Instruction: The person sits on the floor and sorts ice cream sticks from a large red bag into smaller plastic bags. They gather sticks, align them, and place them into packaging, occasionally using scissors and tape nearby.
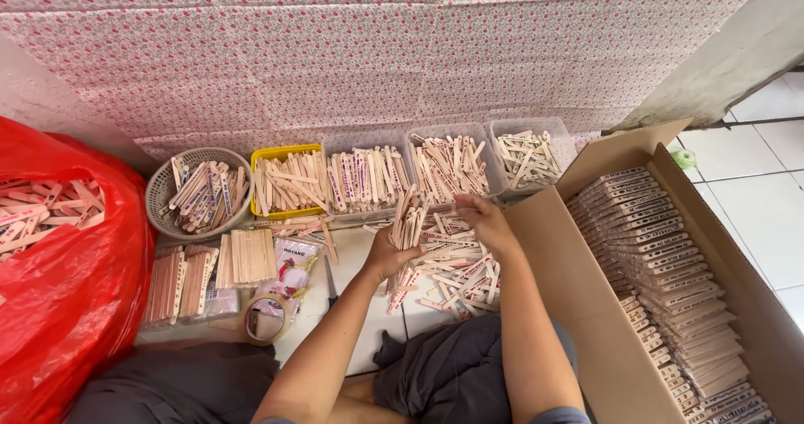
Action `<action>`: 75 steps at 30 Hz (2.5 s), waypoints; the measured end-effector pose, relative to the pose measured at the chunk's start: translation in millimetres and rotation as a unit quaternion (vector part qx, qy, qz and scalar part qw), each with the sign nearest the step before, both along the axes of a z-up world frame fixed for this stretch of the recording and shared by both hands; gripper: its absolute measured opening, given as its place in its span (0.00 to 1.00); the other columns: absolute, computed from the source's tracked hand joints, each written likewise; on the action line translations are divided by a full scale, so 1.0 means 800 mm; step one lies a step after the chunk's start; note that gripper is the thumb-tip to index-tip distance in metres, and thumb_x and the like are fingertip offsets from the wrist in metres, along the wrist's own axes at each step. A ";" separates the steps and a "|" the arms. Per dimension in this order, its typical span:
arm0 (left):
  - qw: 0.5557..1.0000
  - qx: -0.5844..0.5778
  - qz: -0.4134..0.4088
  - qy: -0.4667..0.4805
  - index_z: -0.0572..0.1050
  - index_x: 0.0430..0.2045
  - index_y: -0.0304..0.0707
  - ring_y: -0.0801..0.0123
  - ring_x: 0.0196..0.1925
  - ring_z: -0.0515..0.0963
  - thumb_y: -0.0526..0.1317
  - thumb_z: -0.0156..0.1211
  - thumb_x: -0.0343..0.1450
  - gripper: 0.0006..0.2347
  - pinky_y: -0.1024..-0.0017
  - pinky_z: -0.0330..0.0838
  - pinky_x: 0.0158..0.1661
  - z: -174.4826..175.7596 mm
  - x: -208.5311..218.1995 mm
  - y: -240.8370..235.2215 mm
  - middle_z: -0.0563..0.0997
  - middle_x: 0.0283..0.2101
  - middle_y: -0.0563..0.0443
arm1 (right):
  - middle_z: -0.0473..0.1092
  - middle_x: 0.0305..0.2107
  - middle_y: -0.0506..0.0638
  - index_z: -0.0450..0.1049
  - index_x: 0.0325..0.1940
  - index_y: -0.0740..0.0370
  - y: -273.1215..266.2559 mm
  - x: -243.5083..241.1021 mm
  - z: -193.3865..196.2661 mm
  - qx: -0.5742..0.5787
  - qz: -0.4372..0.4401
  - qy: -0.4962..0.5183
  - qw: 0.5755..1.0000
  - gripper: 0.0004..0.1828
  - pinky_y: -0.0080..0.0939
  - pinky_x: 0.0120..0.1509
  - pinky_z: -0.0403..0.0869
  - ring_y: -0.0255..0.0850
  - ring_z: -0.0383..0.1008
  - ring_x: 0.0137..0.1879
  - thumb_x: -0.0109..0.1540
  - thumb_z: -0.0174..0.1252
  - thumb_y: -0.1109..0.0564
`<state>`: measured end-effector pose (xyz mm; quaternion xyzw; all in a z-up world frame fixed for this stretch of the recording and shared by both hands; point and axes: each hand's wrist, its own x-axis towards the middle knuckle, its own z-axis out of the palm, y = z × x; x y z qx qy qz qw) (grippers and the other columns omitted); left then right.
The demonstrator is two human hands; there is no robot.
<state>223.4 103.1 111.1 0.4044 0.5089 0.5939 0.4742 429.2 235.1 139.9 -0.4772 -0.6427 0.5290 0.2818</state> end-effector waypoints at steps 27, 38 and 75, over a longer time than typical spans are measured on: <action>0.922 0.120 0.349 -0.113 0.74 0.38 0.37 0.73 0.26 0.80 0.31 0.74 0.63 0.14 0.73 0.75 0.32 0.074 -0.157 -0.049 0.78 0.27 0.52 | 0.66 0.53 0.59 0.74 0.59 0.57 -0.116 -0.121 -0.111 0.319 0.216 -0.541 0.747 0.25 0.49 0.58 0.68 0.56 0.64 0.62 0.62 0.61 0.43; 0.910 0.131 0.372 -0.126 0.75 0.38 0.37 0.75 0.23 0.79 0.29 0.72 0.61 0.14 0.76 0.75 0.28 0.040 -0.174 -0.055 0.77 0.26 0.54 | 0.72 0.37 0.42 0.79 0.36 0.42 -0.084 -0.119 -0.194 0.460 0.304 -0.328 0.767 0.11 0.50 0.56 0.68 0.42 0.71 0.52 0.53 0.66 0.41; 0.860 0.157 0.465 -0.139 0.74 0.37 0.36 0.74 0.23 0.77 0.26 0.72 0.61 0.15 0.74 0.72 0.28 0.010 -0.212 -0.085 0.76 0.25 0.52 | 0.72 0.34 0.53 0.71 0.44 0.60 -0.101 -0.212 -0.281 0.348 0.160 -0.463 0.799 0.09 0.49 0.47 0.79 0.50 0.79 0.43 0.64 0.54 0.53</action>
